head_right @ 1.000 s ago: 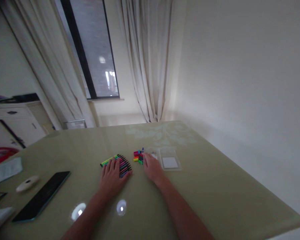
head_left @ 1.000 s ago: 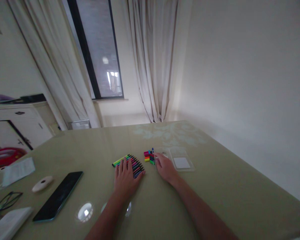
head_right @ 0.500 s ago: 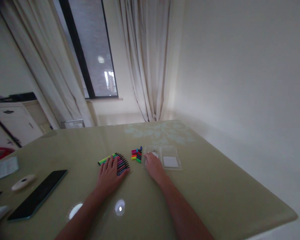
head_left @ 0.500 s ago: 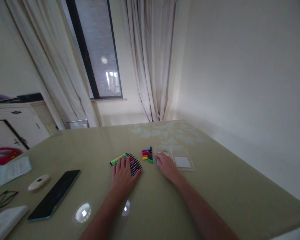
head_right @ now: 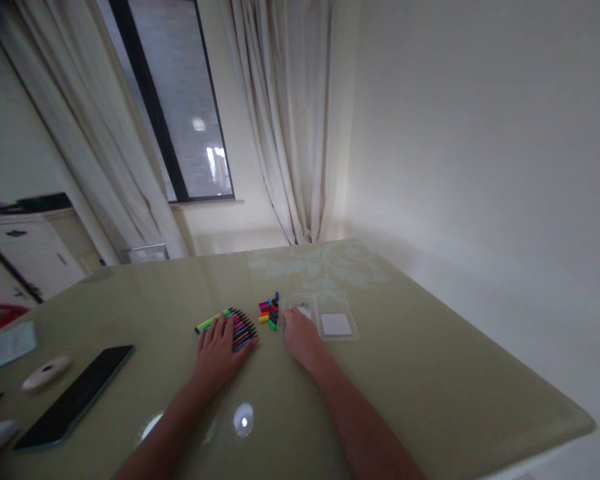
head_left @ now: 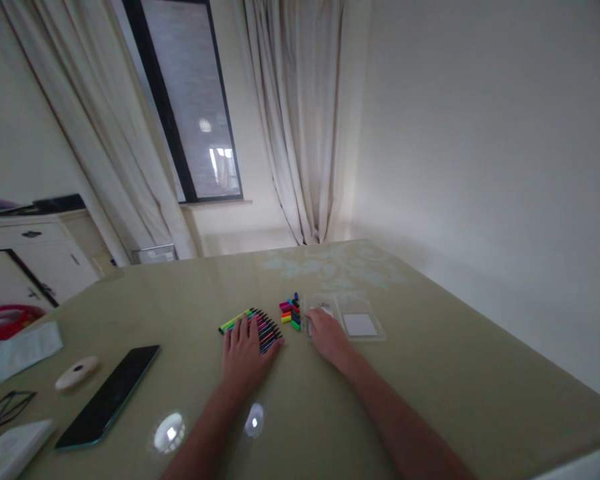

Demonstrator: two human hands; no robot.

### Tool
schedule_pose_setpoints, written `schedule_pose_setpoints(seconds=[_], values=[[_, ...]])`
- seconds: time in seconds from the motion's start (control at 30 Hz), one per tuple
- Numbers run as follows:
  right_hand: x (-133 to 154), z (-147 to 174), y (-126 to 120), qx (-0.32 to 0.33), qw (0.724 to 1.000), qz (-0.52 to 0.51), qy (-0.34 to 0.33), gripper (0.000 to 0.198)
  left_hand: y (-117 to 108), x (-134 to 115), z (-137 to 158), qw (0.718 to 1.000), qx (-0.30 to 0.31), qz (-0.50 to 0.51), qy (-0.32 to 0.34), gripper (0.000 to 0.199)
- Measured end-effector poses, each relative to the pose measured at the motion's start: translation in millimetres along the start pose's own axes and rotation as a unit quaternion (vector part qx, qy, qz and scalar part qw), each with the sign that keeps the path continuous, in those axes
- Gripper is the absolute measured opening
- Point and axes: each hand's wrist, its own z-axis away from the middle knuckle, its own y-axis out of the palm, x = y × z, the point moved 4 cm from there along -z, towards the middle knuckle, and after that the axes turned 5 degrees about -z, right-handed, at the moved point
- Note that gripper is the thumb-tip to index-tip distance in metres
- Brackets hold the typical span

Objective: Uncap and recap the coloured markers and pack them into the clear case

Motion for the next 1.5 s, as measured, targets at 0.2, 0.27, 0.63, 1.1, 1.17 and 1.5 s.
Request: schedule_pose_setpoints(seconds=[0.2, 0.27, 0.63, 1.1, 1.17, 1.5], values=[[2, 0, 6, 0.013, 1.000, 0.009, -0.009, 0.049, 1, 1, -1, 1.000, -0.004, 0.013, -0.001, 0.087], [2, -1, 7, 0.018, 1.000, 0.010, -0.022, 0.052, 1, 1, -2, 1.000, 0.001, 0.031, -0.005, 0.086], [8, 6, -8, 0.010, 0.995, 0.097, 0.033, 0.042, -12, 11, -19, 0.978, -0.027, 0.191, -0.075, 0.060], [7, 11, -26, -0.029, 0.986, 0.140, 0.084, 0.027, -40, -7, 11, 0.970, -0.083, 0.164, 0.159, 0.009], [12, 11, -25, -0.051, 0.986, 0.150, 0.047, 0.025, -39, -11, 15, 0.969, -0.076, 0.161, 0.171, 0.010], [25, 15, -12, -0.032, 0.990, 0.129, -0.054, 0.038, -36, -22, 22, 0.972, -0.055, 0.163, 0.161, 0.007]])
